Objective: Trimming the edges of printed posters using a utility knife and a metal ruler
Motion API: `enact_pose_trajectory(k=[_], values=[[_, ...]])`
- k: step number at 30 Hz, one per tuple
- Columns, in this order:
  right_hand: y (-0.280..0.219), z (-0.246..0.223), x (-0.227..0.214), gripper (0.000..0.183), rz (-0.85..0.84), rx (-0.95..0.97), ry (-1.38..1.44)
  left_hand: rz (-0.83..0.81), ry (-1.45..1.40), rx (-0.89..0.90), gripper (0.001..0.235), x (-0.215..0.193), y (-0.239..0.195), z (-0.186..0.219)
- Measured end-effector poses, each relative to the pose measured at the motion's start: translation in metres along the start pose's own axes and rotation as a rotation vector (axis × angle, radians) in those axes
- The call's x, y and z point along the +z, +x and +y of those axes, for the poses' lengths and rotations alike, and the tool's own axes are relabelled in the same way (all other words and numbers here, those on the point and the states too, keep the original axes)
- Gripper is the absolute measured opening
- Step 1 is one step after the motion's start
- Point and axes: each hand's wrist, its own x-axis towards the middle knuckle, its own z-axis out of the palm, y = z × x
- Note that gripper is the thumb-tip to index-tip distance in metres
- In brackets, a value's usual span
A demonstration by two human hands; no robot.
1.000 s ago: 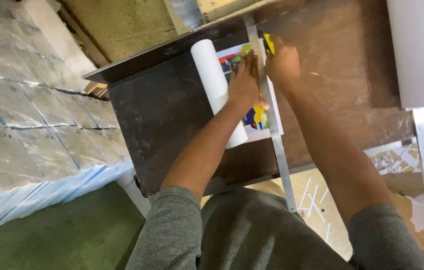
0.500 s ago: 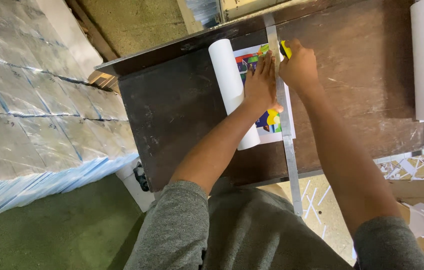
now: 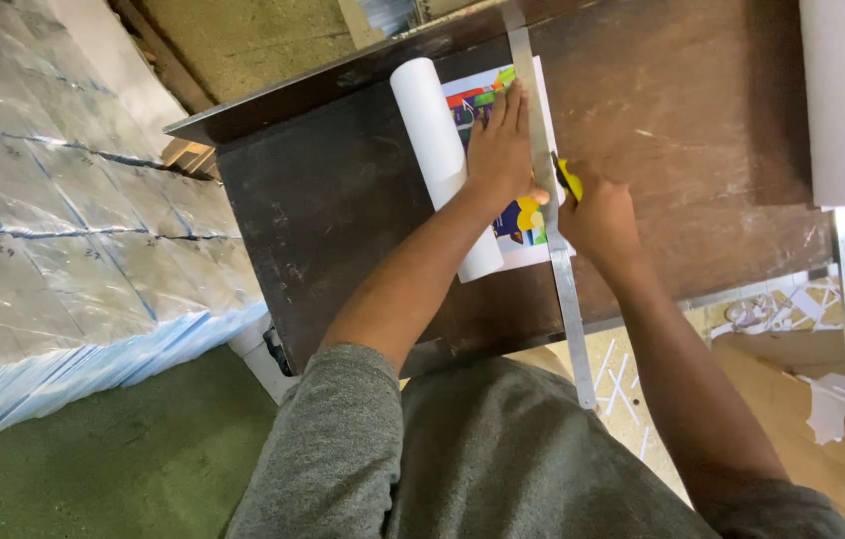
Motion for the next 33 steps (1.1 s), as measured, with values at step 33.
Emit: enact_pose_trajectory(k=[33], values=[[-0.143, -0.004, -0.032, 0.042, -0.061, 0.089, -0.078, -0.047, 0.032, -0.028, 0.161, -0.001, 0.001, 0.01]])
